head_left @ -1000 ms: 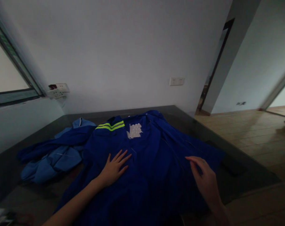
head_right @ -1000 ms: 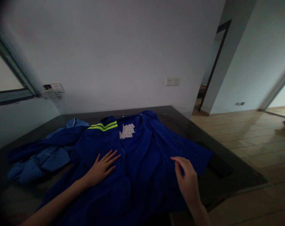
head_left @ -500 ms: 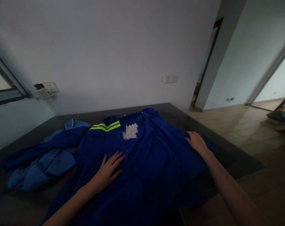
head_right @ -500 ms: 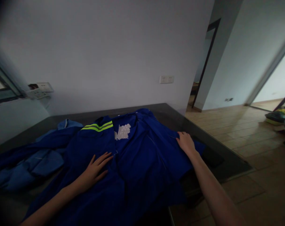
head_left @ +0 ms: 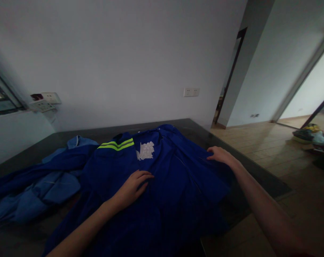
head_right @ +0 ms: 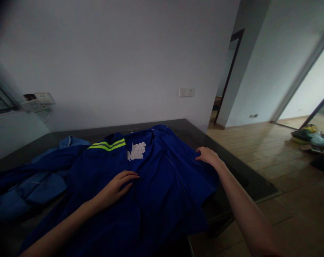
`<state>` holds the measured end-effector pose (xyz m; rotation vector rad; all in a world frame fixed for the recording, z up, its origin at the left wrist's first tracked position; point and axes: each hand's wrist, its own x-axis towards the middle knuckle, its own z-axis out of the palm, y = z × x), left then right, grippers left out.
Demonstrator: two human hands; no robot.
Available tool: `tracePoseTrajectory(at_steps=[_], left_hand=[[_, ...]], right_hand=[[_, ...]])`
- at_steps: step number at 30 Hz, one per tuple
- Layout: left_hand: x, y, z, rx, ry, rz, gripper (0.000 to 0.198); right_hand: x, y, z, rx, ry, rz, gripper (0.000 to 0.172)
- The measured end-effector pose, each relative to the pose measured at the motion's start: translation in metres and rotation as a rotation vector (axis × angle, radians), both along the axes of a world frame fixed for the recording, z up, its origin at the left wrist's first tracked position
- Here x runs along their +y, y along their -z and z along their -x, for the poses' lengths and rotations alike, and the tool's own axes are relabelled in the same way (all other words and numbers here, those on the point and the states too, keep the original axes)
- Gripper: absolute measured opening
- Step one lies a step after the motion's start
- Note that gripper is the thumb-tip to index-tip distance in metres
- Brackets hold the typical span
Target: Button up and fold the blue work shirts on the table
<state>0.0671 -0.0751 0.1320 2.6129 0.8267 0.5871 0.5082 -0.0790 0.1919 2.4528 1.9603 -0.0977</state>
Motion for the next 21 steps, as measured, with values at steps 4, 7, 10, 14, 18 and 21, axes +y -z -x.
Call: tracePoseTrajectory(at_steps=[4, 7, 10, 14, 18, 21], left_hand=[[0.008, 0.017, -0.003, 0.021, -0.040, 0.010, 0.042], [0.009, 0.037, -0.005, 0.118, -0.054, -0.007, 0.047], [0.007, 0.048, -0.005, 0.134, -0.041, 0.028, 0.045], [0.013, 0.050, -0.002, -0.147, -0.106, 0.203, 0.042], [0.028, 0.052, 0.004, -0.564, -0.286, 0.483, 0.049], [0.039, 0.052, 0.006, -0.723, -0.352, 0.639, 0.057]], right_hand=[[-0.021, -0.026, 0.018, 0.263, -0.283, -0.017, 0.042], [-0.026, -0.037, 0.054, 0.337, -0.369, -0.144, 0.036], [-0.027, -0.040, 0.110, 0.419, -0.455, -0.267, 0.037], [-0.043, -0.026, 0.200, 0.562, -0.682, -0.113, 0.041], [-0.075, -0.004, 0.261, 0.582, -0.800, 0.082, 0.043], [-0.099, 0.008, 0.278, 0.636, -0.885, 0.177, 0.044]])
